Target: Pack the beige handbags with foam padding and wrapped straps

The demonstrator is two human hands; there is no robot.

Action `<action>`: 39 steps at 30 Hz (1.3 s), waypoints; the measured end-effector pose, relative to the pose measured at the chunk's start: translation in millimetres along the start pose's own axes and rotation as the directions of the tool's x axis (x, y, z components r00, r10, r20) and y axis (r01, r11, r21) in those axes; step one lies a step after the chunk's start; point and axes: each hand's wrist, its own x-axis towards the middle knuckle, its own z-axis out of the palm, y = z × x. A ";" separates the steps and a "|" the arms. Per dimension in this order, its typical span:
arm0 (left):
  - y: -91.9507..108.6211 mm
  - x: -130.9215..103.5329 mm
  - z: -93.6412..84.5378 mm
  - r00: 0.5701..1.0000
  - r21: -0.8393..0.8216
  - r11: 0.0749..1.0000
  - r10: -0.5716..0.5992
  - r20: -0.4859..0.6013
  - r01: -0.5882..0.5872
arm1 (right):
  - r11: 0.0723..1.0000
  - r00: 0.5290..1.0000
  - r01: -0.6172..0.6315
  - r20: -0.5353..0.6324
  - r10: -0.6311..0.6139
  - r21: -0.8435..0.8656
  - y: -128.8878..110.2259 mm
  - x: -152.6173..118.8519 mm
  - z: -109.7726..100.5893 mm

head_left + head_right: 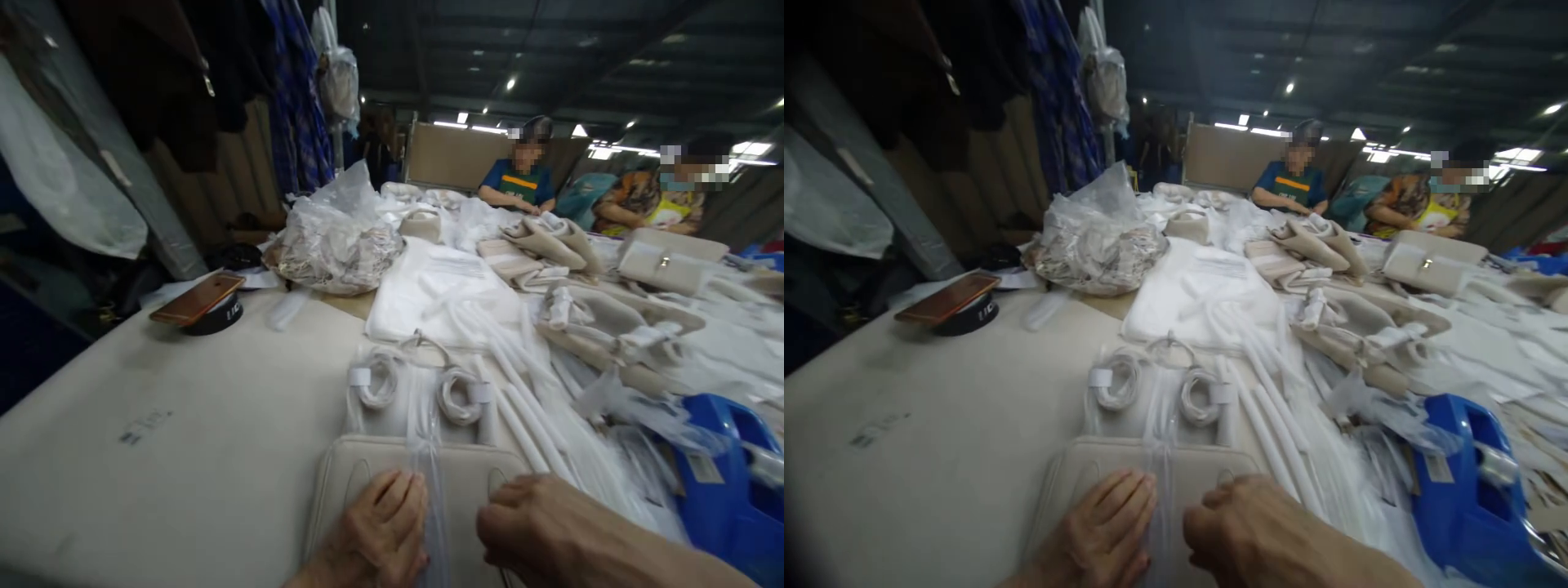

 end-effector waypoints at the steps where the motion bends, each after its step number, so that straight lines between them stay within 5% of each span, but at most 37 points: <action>1: 1.3 -1.2 0.7 1.000 0.003 1.000 -0.011 -0.005 0.011 | 0.998 0.997 0.028 0.067 -0.025 -0.052 2.0 17.7 -6.8; 6: 1.1 -0.9 4.6 0.996 -0.015 1.000 -0.021 -0.091 0.019 | 0.958 0.980 0.116 0.186 -0.068 -0.263 20.2 84.0 -13.5; 13: -1.3 -5.1 17.7 0.981 -0.022 0.999 -0.053 -0.189 0.050 | 0.929 0.957 0.152 0.286 -0.053 -0.337 24.2 116.5 -19.6; 20: -1.3 -4.4 15.8 0.987 0.010 0.999 -0.041 -0.155 0.043 | 0.965 0.938 -0.107 0.298 0.178 -0.239 28.4 132.2 -24.7; 29: -1.5 -6.5 16.2 0.985 -0.045 0.999 -0.017 -0.170 0.010 | 0.939 0.970 -0.224 0.031 0.240 -0.260 50.3 130.8 -19.8; 33: -0.5 -7.2 18.9 0.981 -0.035 0.999 -0.012 -0.194 0.005 | 0.937 0.969 -0.210 -0.191 0.160 -0.280 31.1 97.7 10.2; 36: 3.2 -16.8 30.2 0.980 -0.002 1.000 0.025 -0.200 -0.025 | 0.957 0.856 -0.012 -0.498 -0.139 -0.288 17.0 68.5 56.4; 37: 3.9 -21.3 33.4 0.985 0.011 0.999 0.043 -0.165 -0.042 | 0.912 0.781 0.049 -0.554 -0.289 -0.407 15.3 61.1 72.8; 39: 3.5 -29.9 35.4 0.993 0.029 0.997 0.079 -0.093 -0.076 | 0.836 0.719 0.010 -0.577 -0.387 -0.549 15.6 51.0 101.7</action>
